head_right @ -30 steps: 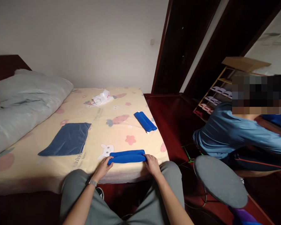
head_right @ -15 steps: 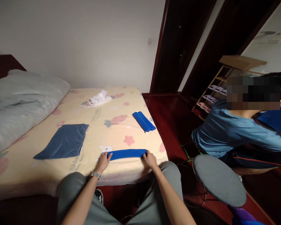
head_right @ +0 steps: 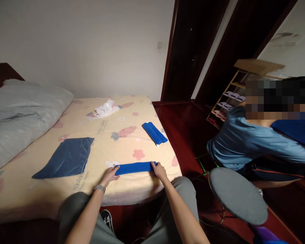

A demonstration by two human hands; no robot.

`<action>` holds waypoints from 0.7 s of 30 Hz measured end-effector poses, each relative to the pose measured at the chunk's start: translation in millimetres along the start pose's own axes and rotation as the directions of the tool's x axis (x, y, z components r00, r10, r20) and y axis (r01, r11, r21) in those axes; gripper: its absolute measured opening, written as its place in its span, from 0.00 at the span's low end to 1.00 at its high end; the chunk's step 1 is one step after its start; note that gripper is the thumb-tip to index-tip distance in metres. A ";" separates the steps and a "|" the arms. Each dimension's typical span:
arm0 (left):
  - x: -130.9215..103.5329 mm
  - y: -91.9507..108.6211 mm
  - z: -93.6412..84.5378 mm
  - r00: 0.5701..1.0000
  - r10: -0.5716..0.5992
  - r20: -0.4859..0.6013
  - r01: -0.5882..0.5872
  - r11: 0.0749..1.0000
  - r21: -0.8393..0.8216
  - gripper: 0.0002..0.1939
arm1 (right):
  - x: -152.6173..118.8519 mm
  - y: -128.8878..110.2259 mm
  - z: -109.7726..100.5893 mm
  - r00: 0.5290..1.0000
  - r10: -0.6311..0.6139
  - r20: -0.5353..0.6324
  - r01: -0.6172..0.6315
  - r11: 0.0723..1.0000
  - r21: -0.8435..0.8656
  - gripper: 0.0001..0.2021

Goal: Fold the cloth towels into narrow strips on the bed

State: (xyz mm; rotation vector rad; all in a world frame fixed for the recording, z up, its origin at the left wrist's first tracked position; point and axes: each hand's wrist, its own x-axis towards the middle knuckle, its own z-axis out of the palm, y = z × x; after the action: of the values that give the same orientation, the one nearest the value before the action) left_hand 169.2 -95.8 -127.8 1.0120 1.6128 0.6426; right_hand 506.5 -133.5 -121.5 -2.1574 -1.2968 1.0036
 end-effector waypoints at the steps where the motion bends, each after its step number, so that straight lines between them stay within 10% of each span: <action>1: -1.6 0.0 1.3 1.000 -0.008 -0.004 0.007 0.997 -0.070 0.21 | 0.4 -2.3 2.3 0.999 0.049 -0.014 -0.047 0.992 0.120 0.23; 7: -9.2 -1.8 2.8 0.999 -0.023 -0.046 0.000 0.897 -0.442 0.16 | -10.2 -8.1 14.9 0.995 0.086 0.055 -0.102 0.841 0.531 0.15; 14: -32.5 -3.1 -0.5 0.995 0.101 0.013 -0.083 0.876 -0.475 0.20 | -34.3 12.4 -16.2 0.915 0.107 0.390 -0.404 0.291 0.867 0.13; 21: -83.9 -37.5 -9.6 0.934 0.036 0.356 0.094 0.936 -0.339 0.18 | -91.3 52.4 -52.0 0.840 0.075 0.537 -0.528 0.342 0.777 0.19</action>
State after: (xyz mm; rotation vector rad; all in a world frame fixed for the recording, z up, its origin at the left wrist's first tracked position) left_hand 154.7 -186.0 -114.3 0.7829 1.1406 0.6553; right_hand 548.7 -238.4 -90.1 -1.2842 -0.1788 1.8590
